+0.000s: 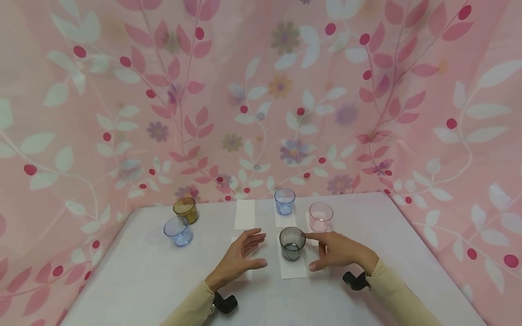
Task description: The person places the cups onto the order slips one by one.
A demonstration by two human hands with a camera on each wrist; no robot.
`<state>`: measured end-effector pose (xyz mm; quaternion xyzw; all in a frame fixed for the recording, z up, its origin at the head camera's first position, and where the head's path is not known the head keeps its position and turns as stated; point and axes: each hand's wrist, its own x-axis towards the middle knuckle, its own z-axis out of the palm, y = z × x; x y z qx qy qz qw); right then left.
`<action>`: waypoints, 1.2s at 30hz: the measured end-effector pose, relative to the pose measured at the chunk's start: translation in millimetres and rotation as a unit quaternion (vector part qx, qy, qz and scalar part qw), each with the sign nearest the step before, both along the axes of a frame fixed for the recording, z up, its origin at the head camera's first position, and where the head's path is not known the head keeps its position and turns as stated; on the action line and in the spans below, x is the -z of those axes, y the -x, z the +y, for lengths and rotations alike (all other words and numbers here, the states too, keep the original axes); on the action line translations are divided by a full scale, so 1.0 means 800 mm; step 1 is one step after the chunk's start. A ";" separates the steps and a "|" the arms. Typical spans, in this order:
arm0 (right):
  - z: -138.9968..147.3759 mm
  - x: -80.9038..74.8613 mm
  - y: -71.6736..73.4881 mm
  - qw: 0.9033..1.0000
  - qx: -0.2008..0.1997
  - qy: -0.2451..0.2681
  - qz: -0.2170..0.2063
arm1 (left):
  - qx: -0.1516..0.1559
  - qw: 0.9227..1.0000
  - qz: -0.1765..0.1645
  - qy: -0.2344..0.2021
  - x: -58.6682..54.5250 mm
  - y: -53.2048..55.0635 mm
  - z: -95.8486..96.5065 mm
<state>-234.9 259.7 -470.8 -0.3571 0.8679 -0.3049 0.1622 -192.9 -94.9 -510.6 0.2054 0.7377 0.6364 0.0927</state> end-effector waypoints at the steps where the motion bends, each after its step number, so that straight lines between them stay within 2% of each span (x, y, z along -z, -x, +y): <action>1: 0.001 -0.007 -0.001 1.000 0.000 -0.002 0.006 | -0.005 1.000 0.007 0.001 -0.005 -0.003 -0.007; 7: 0.005 -0.055 0.002 0.999 0.015 -0.019 0.040 | -0.044 0.996 0.083 0.002 -0.037 -0.018 -0.053; 11: 0.004 -0.083 0.013 0.996 0.023 -0.021 0.082 | -0.095 0.986 0.133 -0.015 -0.061 -0.023 -0.085; 16: -0.004 -0.102 0.032 0.993 0.029 -0.004 0.111 | -0.158 0.973 0.163 -0.043 -0.086 -0.024 -0.122; 20: -0.021 -0.107 0.048 0.996 0.033 0.020 0.083 | -0.198 0.965 0.163 -0.056 -0.097 -0.021 -0.147; 25: -0.048 -0.110 0.066 0.998 0.028 0.032 0.035 | -0.246 0.956 0.153 -0.050 -0.098 -0.014 -0.172; 31: -0.086 -0.114 0.085 0.999 0.008 0.029 0.020 | -0.317 0.933 0.153 -0.077 -0.098 0.001 -0.200; 34: -0.104 -0.110 0.093 1.000 -0.005 0.026 0.011 | -0.346 0.925 0.142 -0.065 -0.097 0.010 -0.218; 36: -0.115 -0.106 0.099 1.000 -0.007 0.016 0.005 | -0.361 0.923 0.124 -0.045 -0.096 0.016 -0.232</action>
